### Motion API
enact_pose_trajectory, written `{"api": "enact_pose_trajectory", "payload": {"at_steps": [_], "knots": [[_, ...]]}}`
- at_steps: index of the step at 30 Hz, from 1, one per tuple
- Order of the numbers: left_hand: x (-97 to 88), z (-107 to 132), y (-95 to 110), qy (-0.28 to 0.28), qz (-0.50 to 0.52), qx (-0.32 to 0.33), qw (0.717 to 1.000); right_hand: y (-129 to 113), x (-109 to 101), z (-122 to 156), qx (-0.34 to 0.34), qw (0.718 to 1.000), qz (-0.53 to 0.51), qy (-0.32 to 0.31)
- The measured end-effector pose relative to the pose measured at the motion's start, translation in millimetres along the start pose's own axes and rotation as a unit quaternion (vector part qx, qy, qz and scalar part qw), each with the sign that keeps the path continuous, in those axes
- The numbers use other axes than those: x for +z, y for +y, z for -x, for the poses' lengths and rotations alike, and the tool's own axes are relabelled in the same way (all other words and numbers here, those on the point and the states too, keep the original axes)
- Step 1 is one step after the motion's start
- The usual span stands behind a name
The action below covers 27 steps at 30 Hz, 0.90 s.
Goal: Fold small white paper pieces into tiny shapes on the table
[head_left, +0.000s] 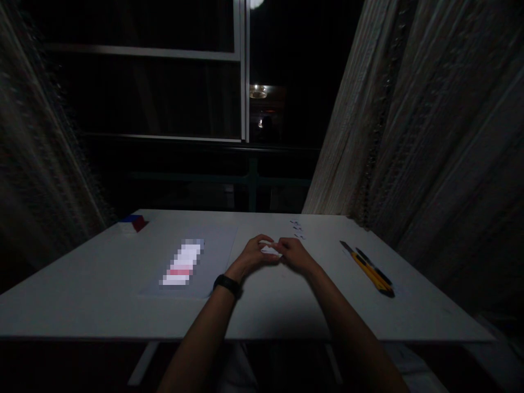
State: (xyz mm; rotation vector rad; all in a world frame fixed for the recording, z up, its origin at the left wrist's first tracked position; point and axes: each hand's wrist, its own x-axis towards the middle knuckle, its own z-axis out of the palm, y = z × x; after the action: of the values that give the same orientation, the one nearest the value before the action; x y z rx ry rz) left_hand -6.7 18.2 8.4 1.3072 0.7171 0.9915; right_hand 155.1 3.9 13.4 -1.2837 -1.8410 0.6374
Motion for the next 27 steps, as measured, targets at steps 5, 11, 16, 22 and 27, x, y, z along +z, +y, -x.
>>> {"api": "enact_pose_trajectory", "payload": {"at_steps": [5,11,16,22,27], "knots": [[0.8,-0.9,1.5,0.049,0.065,-0.041,0.996,9.1,1.1,-5.6,0.023,0.995,-0.101,0.015],[7.1,-4.9,-1.7,0.116,0.02,0.02,0.993,10.0,3.7,-5.3,0.029,0.995,-0.097,0.016],[7.4,-4.3,-0.6,0.127,-0.036,0.05,0.99,5.6,4.7,-1.7,0.035,0.997,-0.062,0.006],[6.2,-2.9,-0.6,0.088,-0.027,0.053,0.994,9.8,6.7,-2.9,0.026,0.992,-0.124,-0.012],[7.5,-0.5,2.3,0.099,0.014,0.027,0.995,11.6,6.9,-3.4,0.028,0.989,-0.143,-0.011]]}}
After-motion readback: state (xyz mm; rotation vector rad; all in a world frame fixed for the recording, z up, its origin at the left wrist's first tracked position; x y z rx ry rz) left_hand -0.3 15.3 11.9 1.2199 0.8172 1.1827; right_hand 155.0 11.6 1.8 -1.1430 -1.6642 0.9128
